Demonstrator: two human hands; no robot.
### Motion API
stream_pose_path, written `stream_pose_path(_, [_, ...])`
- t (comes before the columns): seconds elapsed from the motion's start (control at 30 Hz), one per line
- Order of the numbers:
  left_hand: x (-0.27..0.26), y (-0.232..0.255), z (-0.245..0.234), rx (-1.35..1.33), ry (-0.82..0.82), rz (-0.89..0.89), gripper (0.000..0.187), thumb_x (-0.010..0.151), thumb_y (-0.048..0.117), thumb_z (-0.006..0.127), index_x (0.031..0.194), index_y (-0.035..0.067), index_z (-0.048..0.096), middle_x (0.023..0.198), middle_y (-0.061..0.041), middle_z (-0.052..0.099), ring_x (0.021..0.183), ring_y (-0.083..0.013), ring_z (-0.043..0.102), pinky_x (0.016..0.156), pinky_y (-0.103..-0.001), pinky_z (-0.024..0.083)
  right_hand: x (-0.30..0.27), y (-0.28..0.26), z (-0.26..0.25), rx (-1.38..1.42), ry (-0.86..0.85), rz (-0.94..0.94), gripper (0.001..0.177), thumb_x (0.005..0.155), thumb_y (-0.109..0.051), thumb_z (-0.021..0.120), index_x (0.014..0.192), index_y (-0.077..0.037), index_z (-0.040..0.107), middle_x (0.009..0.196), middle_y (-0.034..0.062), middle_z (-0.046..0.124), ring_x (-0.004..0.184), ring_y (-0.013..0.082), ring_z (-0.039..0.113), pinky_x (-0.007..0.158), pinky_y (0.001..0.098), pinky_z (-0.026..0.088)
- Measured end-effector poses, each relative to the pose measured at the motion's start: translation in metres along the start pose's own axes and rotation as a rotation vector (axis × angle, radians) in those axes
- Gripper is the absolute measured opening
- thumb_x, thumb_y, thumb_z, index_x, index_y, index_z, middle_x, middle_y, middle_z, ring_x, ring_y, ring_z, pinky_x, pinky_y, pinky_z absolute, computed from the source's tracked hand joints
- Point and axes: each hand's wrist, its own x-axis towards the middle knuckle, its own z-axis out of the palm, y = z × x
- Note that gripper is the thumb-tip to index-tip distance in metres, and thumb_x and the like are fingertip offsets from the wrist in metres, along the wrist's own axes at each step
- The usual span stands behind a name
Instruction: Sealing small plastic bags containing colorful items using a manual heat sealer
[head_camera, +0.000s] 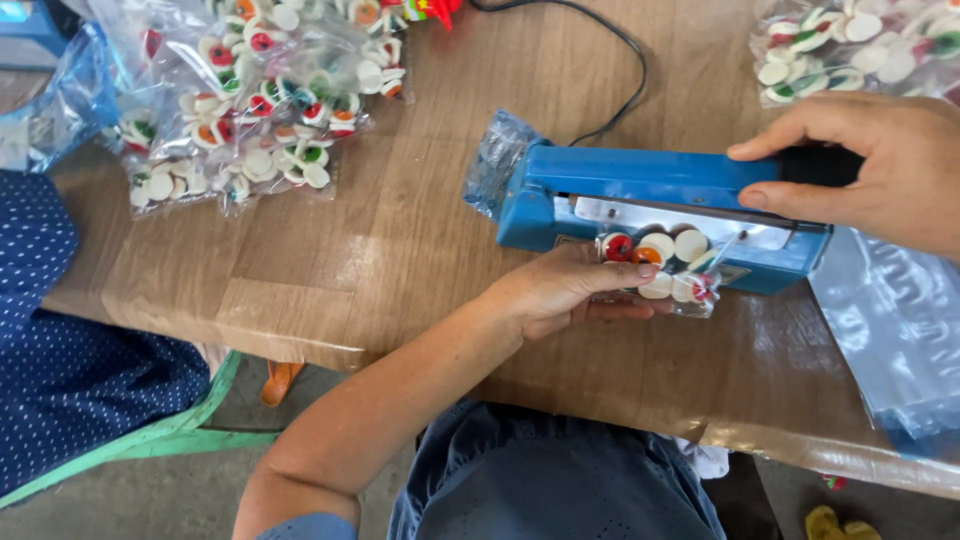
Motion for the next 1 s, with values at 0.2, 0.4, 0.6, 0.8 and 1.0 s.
stream_pose_path(0.2, [-0.002,0.001,0.002,-0.05,0.008,-0.034,0.04,0.088,0.013,0.075,0.121,-0.008,0.066,0.12,-0.026,0.072,0.106,-0.0339,0.073,0.087,-0.029,0.062,0.002,-0.006,-0.004,-0.071,-0.056,0.027,0.039,0.082,-0.027,0.082,0.12,-0.027,0.077,0.113,-0.0041,0.073,0.104,0.0153,0.064,0.091,0.0314,0.045])
stream_pose_path(0.4, [-0.001,-0.002,0.002,-0.019,-0.008,0.007,0.037,0.09,0.014,0.073,0.121,-0.006,0.067,0.12,-0.024,0.072,0.108,-0.0332,0.073,0.091,-0.03,0.062,0.003,-0.011,-0.008,-0.118,-0.083,-0.012,0.038,0.085,-0.029,0.077,0.124,-0.03,0.075,0.113,-0.0064,0.071,0.103,0.015,0.063,0.089,0.0326,0.044])
stream_pose_path(0.6, [-0.003,-0.002,0.004,-0.033,0.004,-0.001,0.038,0.09,0.014,0.073,0.121,-0.006,0.066,0.121,-0.024,0.072,0.109,-0.0317,0.072,0.091,-0.03,0.062,0.001,-0.011,-0.006,-0.119,-0.084,-0.003,0.039,0.084,-0.03,0.078,0.123,-0.032,0.076,0.114,-0.0082,0.072,0.105,0.0153,0.063,0.09,0.0337,0.044])
stream_pose_path(0.8, [0.006,-0.014,-0.005,-0.052,-0.021,0.036,0.041,0.088,0.015,0.076,0.121,-0.006,0.067,0.12,-0.024,0.072,0.106,-0.0316,0.073,0.092,-0.031,0.062,0.0,-0.006,-0.002,-0.054,-0.054,-0.066,0.039,0.086,-0.024,0.078,0.125,-0.027,0.076,0.108,-0.0025,0.07,0.102,0.0162,0.061,0.091,0.0309,0.043])
stream_pose_path(1.0, [0.008,-0.017,-0.01,-0.029,-0.068,0.086,0.039,0.088,0.018,0.078,0.119,-0.004,0.069,0.115,-0.022,0.074,0.102,-0.0309,0.074,0.092,-0.034,0.063,-0.001,-0.004,0.003,-0.023,-0.024,-0.063,0.037,0.087,-0.017,0.079,0.125,-0.02,0.077,0.113,0.0042,0.07,0.105,0.0191,0.063,0.093,0.0324,0.046])
